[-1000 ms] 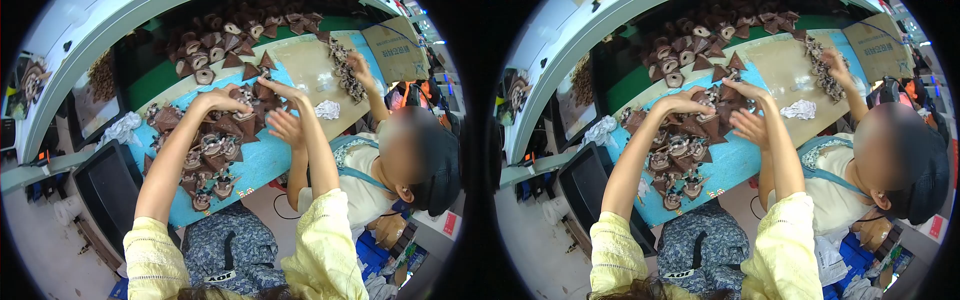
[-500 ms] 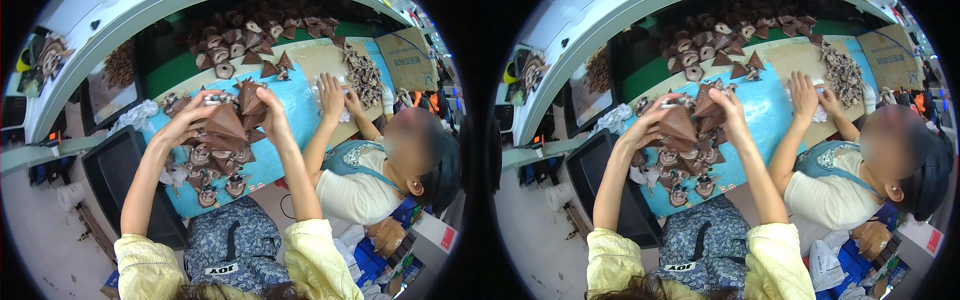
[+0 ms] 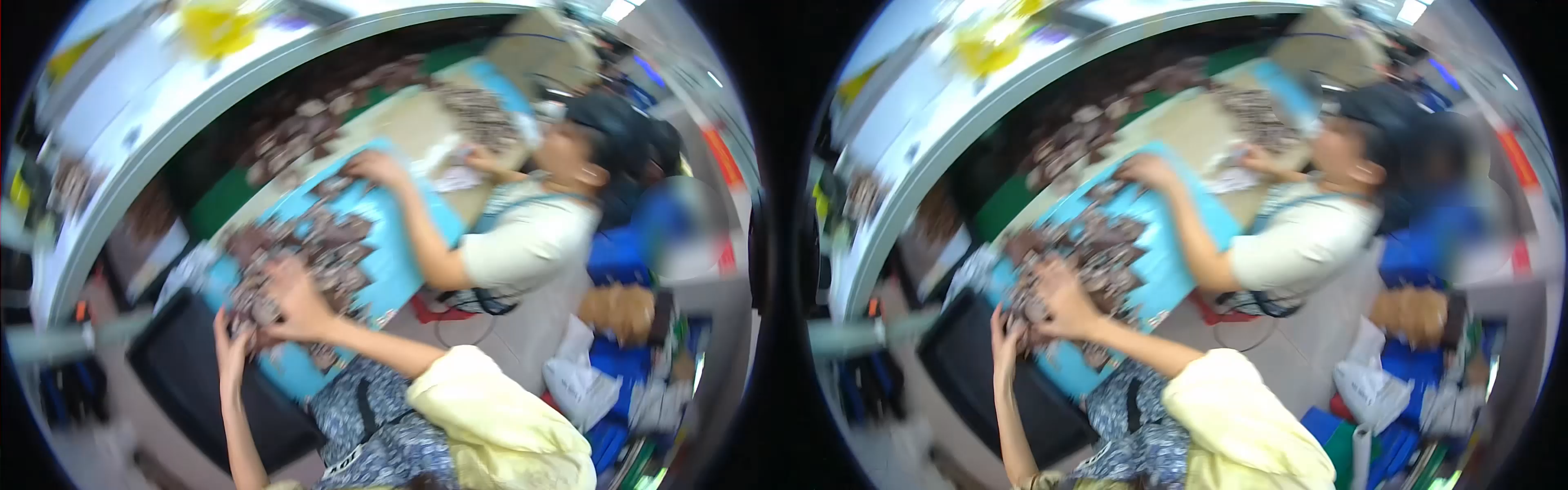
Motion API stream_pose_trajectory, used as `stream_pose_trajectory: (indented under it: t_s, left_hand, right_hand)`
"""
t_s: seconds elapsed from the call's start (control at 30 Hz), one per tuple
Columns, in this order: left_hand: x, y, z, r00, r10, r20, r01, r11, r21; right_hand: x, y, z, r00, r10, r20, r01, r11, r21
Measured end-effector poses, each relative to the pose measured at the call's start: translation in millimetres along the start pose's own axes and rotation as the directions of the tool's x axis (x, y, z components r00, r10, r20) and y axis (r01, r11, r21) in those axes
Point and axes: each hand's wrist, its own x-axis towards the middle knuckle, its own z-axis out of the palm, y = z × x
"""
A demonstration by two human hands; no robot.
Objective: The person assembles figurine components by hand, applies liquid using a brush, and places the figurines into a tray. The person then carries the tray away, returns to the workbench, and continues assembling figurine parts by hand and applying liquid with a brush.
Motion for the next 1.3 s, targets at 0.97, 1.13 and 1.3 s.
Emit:
stream_pose_trajectory:
  t_s: [0.97, 1.13, 1.3]
  left_hand:
    - [-76, 59, 20, 0.834, 0.54, -0.11, -0.287, 0.595, 0.751]
    - [-73, 57, 32, 0.812, 0.578, -0.078, -0.319, 0.552, 0.771]
    - [-63, 45, 48, 0.872, 0.489, -0.004, -0.25, 0.453, 0.856]
  right_hand:
    - [-134, -19, -42, 0.522, 0.785, 0.333, -0.846, 0.526, 0.087]
    - [-117, -59, -53, 0.776, 0.583, 0.24, -0.627, 0.677, 0.385]
    - [-90, -47, 5, 0.893, 0.408, 0.189, -0.444, 0.867, 0.226]
